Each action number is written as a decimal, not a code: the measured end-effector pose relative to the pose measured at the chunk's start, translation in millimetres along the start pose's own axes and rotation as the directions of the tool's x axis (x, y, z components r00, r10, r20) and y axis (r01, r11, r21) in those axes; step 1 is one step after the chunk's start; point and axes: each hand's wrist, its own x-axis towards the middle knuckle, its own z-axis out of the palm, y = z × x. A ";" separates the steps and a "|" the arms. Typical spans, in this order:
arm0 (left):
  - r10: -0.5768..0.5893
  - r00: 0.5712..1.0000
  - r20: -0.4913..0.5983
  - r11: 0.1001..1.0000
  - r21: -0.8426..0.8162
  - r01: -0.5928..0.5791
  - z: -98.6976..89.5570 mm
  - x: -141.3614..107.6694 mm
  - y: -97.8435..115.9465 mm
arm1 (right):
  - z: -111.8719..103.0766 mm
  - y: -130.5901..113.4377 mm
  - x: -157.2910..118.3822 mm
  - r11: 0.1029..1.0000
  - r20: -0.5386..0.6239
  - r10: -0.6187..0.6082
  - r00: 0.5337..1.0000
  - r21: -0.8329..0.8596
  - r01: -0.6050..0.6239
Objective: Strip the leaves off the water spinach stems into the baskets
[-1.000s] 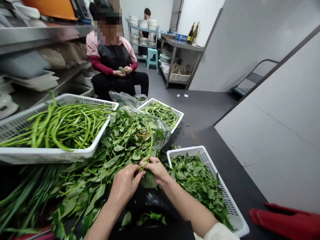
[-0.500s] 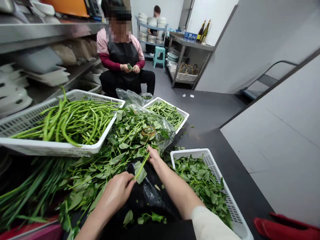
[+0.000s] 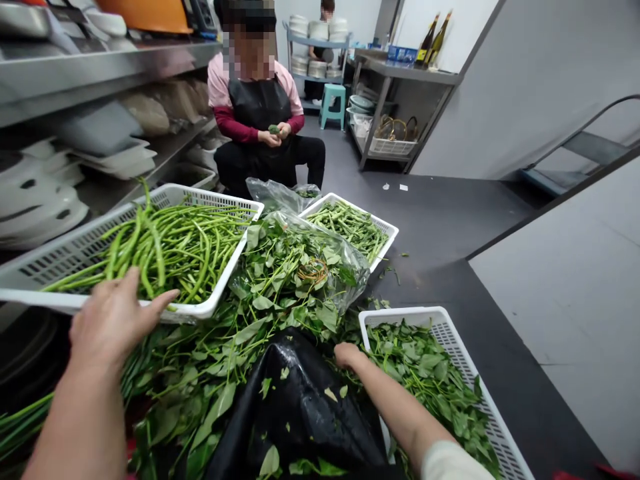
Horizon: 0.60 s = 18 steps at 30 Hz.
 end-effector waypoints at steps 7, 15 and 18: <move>0.311 0.894 0.322 0.944 -0.209 -0.253 94.5 41.8 113.2 | -39.4 -59.7 38.7 0.981 0.039 -0.117 0.992 -0.151 0.122; 0.343 0.848 0.403 0.936 -0.224 -0.272 173.1 20.4 120.3 | -32.8 -57.5 -19.5 0.969 0.092 -0.244 0.965 -0.016 0.246; 0.342 0.883 0.322 0.911 -0.344 -0.227 137.2 21.2 101.1 | -46.3 -60.4 -29.1 0.971 0.065 -0.239 0.969 0.008 0.239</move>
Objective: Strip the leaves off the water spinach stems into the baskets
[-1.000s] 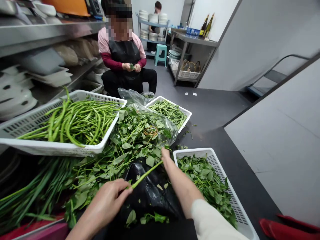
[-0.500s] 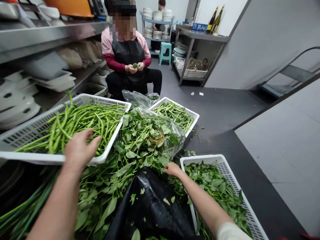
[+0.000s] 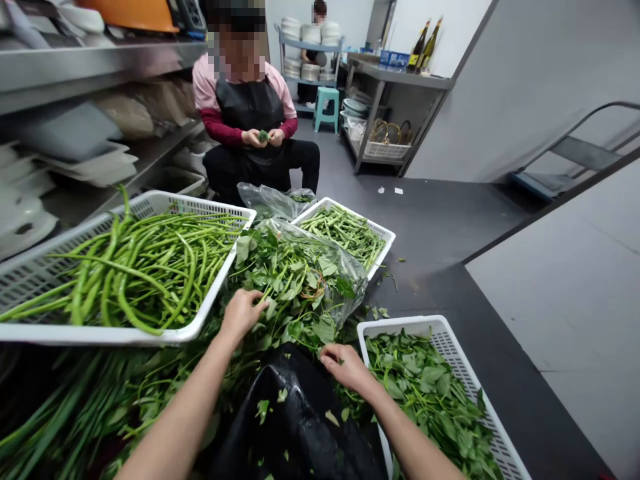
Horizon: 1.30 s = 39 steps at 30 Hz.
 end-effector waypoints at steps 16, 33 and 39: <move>-0.081 0.949 0.304 -0.016 -0.953 0.304 -48.0 -106.4 30.7 | -19.8 -131.2 -22.8 0.816 -0.197 -0.192 0.961 0.512 0.268; 0.093 0.988 0.121 -0.147 -0.980 0.134 -42.8 -132.8 36.3 | -8.0 -120.3 -26.9 0.782 0.028 -0.087 0.996 0.621 0.051; -0.110 0.982 0.153 -0.116 -0.983 0.140 -54.9 -128.7 28.2 | -12.6 -106.4 -31.0 0.974 -0.165 -0.172 0.971 0.121 0.193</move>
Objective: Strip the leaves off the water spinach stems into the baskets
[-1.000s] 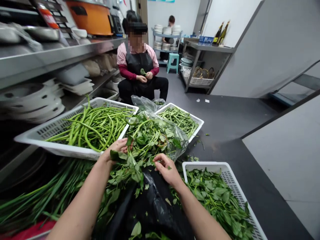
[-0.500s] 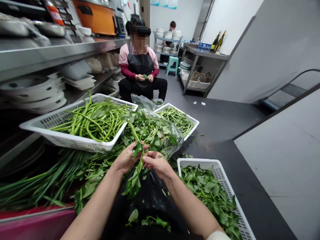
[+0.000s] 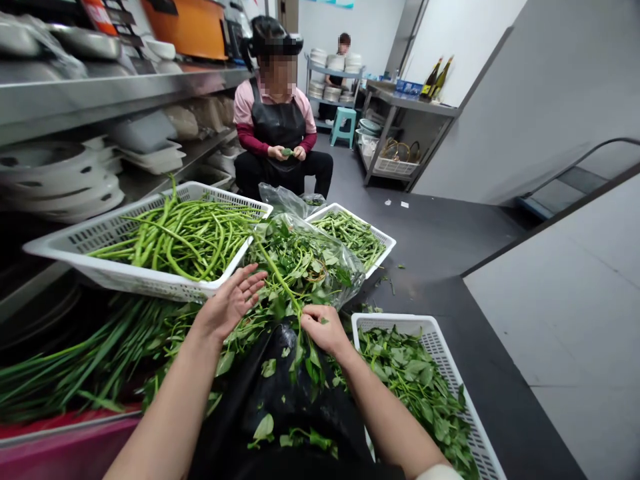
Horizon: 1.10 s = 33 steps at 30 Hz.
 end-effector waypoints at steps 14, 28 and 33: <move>0.237 0.969 -0.067 0.952 0.214 -0.218 16.3 4.8 -35.2 | -9.7 44.5 25.5 0.688 0.005 0.382 0.924 0.667 -0.288; 0.188 0.977 0.101 0.906 0.365 -0.212 32.0 -7.4 -47.6 | 2.9 7.4 10.2 0.798 0.129 0.255 0.958 0.531 -0.285; 0.242 0.967 0.079 0.887 0.387 -0.254 36.1 -15.3 -56.1 | -17.1 52.8 12.3 0.708 -0.106 0.582 0.806 0.553 -0.439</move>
